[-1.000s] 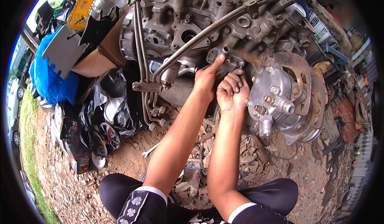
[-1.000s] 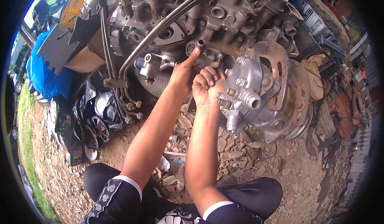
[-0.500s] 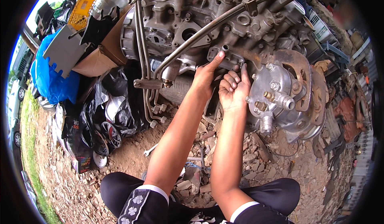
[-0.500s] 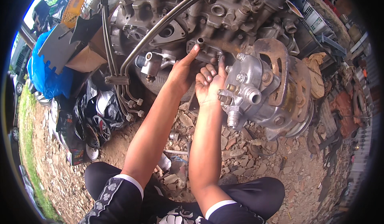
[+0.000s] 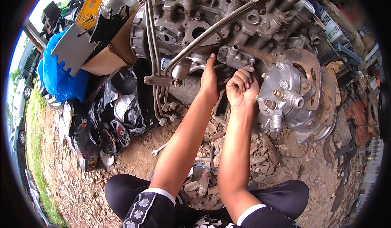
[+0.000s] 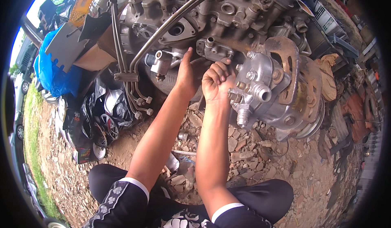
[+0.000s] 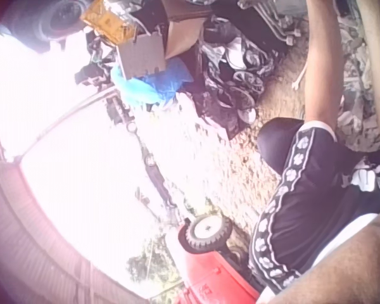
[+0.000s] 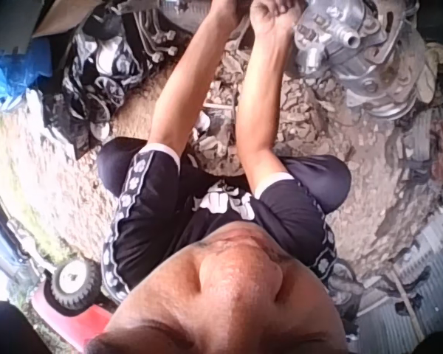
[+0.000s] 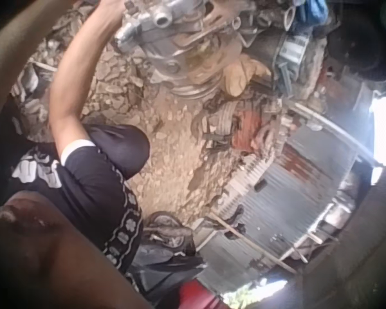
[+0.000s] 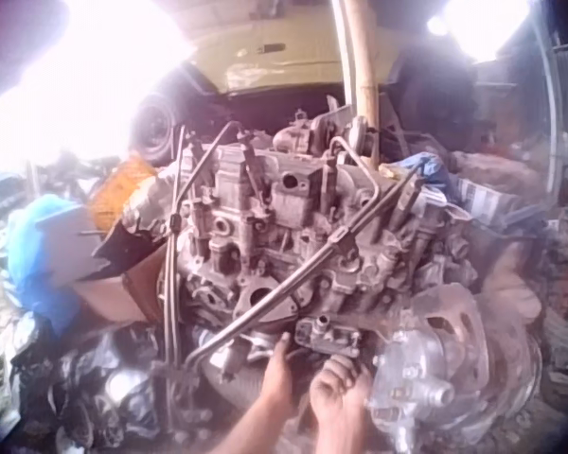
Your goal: The person cleans a metal engine part with a cloth, then positions it on the engine block and secures it by hand-tightening bolts. The person uses a wrench to tighten the bolts further.
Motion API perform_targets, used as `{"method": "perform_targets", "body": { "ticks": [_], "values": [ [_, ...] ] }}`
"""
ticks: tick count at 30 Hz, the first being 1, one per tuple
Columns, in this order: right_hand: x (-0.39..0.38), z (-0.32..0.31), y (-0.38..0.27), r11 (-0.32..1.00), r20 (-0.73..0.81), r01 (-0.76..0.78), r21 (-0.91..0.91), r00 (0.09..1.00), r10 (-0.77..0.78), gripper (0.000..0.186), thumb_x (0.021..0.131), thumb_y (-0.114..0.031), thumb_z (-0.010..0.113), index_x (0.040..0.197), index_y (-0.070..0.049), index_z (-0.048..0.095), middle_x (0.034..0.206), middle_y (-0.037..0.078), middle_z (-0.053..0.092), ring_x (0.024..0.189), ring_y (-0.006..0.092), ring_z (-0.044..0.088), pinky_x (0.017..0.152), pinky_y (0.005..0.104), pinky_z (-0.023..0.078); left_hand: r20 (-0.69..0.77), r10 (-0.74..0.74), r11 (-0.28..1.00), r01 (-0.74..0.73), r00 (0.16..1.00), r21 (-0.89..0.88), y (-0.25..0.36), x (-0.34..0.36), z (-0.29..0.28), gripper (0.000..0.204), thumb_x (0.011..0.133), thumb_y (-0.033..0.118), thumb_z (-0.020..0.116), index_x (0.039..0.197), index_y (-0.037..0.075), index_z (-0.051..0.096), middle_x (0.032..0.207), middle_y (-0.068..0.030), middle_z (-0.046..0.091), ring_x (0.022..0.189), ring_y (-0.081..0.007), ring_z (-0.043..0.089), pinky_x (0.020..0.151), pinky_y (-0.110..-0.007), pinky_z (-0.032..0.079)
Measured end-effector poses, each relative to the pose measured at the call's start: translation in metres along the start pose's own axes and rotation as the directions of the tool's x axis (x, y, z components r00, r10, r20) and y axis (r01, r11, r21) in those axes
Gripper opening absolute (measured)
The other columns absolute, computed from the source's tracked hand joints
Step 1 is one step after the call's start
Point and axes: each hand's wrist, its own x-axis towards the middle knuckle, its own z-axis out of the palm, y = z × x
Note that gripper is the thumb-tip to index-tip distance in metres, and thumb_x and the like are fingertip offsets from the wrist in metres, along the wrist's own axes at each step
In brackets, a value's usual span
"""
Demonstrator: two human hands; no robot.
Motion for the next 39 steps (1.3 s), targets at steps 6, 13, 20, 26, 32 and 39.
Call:
{"method": "perform_targets", "body": {
  "ticks": [6, 13, 20, 26, 32, 39],
  "values": [
    [-0.031, -0.018, 0.024, 0.943, -0.047, -0.107, -0.314, 0.994, 0.097, 0.037, 0.108, -0.033, 0.041, 0.082, -0.008, 0.048, 0.060, -0.003, 0.035, 0.045, 0.0072, 0.031, 0.039, 0.0221, 0.026, -0.132, 0.380, 0.670, -0.174, 0.915, 0.722, -0.027, -0.020, -0.046, 0.043, 0.093, 0.039, 0.059, 0.103, -0.001, 0.072, 0.095, -0.0190, 0.073, 0.091, -0.0286, 0.070, 0.083, -0.039, 0.052],
    [-0.059, -0.043, 0.069, 0.556, -0.324, -0.524, -0.645, 0.846, 0.423, 0.040, 0.103, -0.041, 0.052, 0.083, -0.007, 0.052, 0.056, -0.005, 0.037, 0.041, 0.0052, 0.031, 0.039, 0.0205, 0.026, 0.170, -0.122, -0.397, -0.205, 0.978, 0.895, -0.019, -0.106, -0.148, 0.030, 0.089, 0.033, 0.065, 0.110, 0.012, 0.069, 0.095, -0.0182, 0.073, 0.090, -0.0361, 0.071, 0.077, -0.046, 0.057],
    [-0.088, -0.105, 0.061, -0.204, -0.687, -0.656, -0.726, 0.690, 0.227, 0.028, 0.099, -0.031, 0.060, 0.085, -0.007, 0.064, 0.067, -0.003, 0.058, 0.052, 0.0055, 0.051, 0.046, 0.0216, 0.037, -0.040, -0.343, -0.403, -0.109, 0.938, 0.909, -0.044, -0.216, -0.230, 0.045, 0.091, 0.040, 0.066, 0.128, 0.016, 0.060, 0.113, -0.0162, 0.066, 0.104, -0.0366, 0.067, 0.089, -0.048, 0.054],
    [-0.121, -0.168, 0.027, -0.760, -0.890, -0.558, -0.333, 0.451, 0.059, 0.034, 0.096, -0.034, 0.065, 0.111, -0.005, 0.072, 0.097, 0.010, 0.075, 0.080, 0.0170, 0.073, 0.071, 0.0334, 0.056, 0.061, -0.607, -0.446, -0.403, 0.793, 0.799, -0.058, -0.229, -0.279, 0.084, 0.084, 0.037, 0.076, 0.155, 0.036, 0.032, 0.148, -0.0172, 0.039, 0.122, -0.0373, 0.057, 0.097, -0.047, 0.052],
    [-0.128, -0.197, 0.011, -0.908, -0.897, -0.368, -0.202, 0.441, 0.021, 0.041, 0.092, -0.039, 0.071, 0.122, -0.010, 0.071, 0.097, 0.012, 0.073, 0.084, 0.0188, 0.064, 0.076, 0.0373, 0.052, 0.006, -0.789, -0.450, -0.584, 0.615, 0.675, -0.126, -0.178, -0.296, 0.054, 0.080, 0.026, 0.075, 0.131, 0.017, 0.061, 0.121, -0.0146, 0.062, 0.105, -0.0321, 0.067, 0.085, -0.044, 0.058],
    [-0.122, -0.166, -0.014, -0.692, -0.851, -0.659, -0.294, 0.510, -0.124, 0.038, 0.090, -0.036, 0.073, 0.119, -0.010, 0.072, 0.104, 0.012, 0.073, 0.092, 0.0212, 0.068, 0.076, 0.0367, 0.058, -0.279, -0.685, -0.693, -0.483, 0.673, 0.535, -0.054, -0.102, -0.260, 0.025, 0.077, 0.029, 0.077, 0.094, 0.011, 0.078, 0.097, -0.0102, 0.076, 0.094, -0.0297, 0.072, 0.079, -0.041, 0.060]
  ]
}}
